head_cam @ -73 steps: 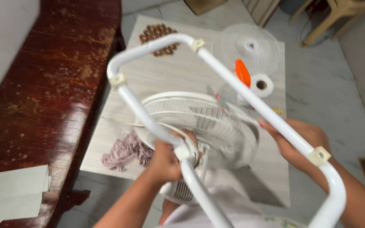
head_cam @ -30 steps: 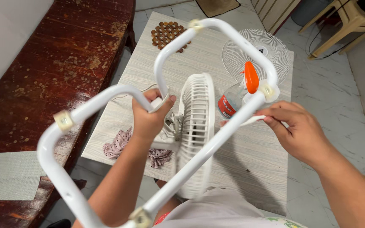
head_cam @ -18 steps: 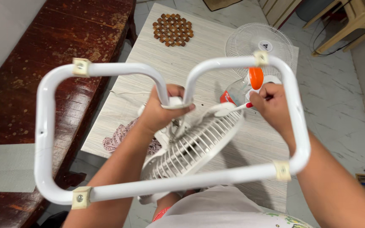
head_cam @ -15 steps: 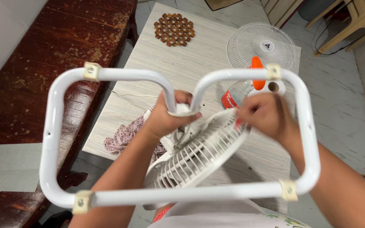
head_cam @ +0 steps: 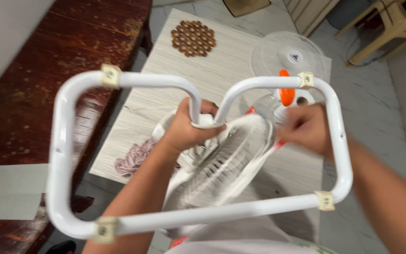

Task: The person cleans the motor housing and internal components of a disassembled electric fan using a toothbrush and a cloth. They apply a cleaning liquid from a spray bottle and scrub the various crevices before wiping the parts clean.

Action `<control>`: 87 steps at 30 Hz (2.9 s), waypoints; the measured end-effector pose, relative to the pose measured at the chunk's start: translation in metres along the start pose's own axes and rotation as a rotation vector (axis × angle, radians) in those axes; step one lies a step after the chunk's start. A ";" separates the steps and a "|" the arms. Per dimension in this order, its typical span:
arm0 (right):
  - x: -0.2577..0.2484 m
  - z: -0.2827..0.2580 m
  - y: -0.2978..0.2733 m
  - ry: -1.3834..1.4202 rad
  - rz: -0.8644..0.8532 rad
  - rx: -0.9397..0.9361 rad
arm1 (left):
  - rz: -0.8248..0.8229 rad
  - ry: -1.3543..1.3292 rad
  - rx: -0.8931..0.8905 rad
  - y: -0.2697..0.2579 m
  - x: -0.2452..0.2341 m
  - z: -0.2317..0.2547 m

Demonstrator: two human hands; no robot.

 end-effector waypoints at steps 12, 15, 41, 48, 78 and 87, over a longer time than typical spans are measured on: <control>0.013 0.000 -0.034 0.073 0.088 -0.139 | -0.061 -0.116 -0.110 0.005 0.008 -0.022; 0.000 0.012 -0.021 0.159 0.154 -0.159 | -0.072 -0.129 -0.132 0.008 0.000 -0.031; 0.063 0.009 -0.039 -0.197 0.334 -0.490 | -0.213 0.301 -0.668 -0.091 0.008 -0.052; 0.054 0.097 -0.056 0.376 -0.174 0.099 | 0.055 0.823 -0.165 -0.090 -0.002 -0.003; 0.073 0.036 -0.044 0.075 -0.221 -0.039 | 0.033 1.088 -0.256 -0.093 0.020 -0.044; 0.075 0.024 -0.071 0.143 -0.306 -0.130 | 0.056 1.073 -0.120 -0.131 0.024 -0.021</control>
Point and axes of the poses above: each hand's wrist, its own y-axis towards the middle knuckle, its own x-axis out of the palm, z = x × y, the point moved 8 cm from there along y, towards the middle knuckle, and after that the axes turned 2 degrees about z, right-handed, at the moved point
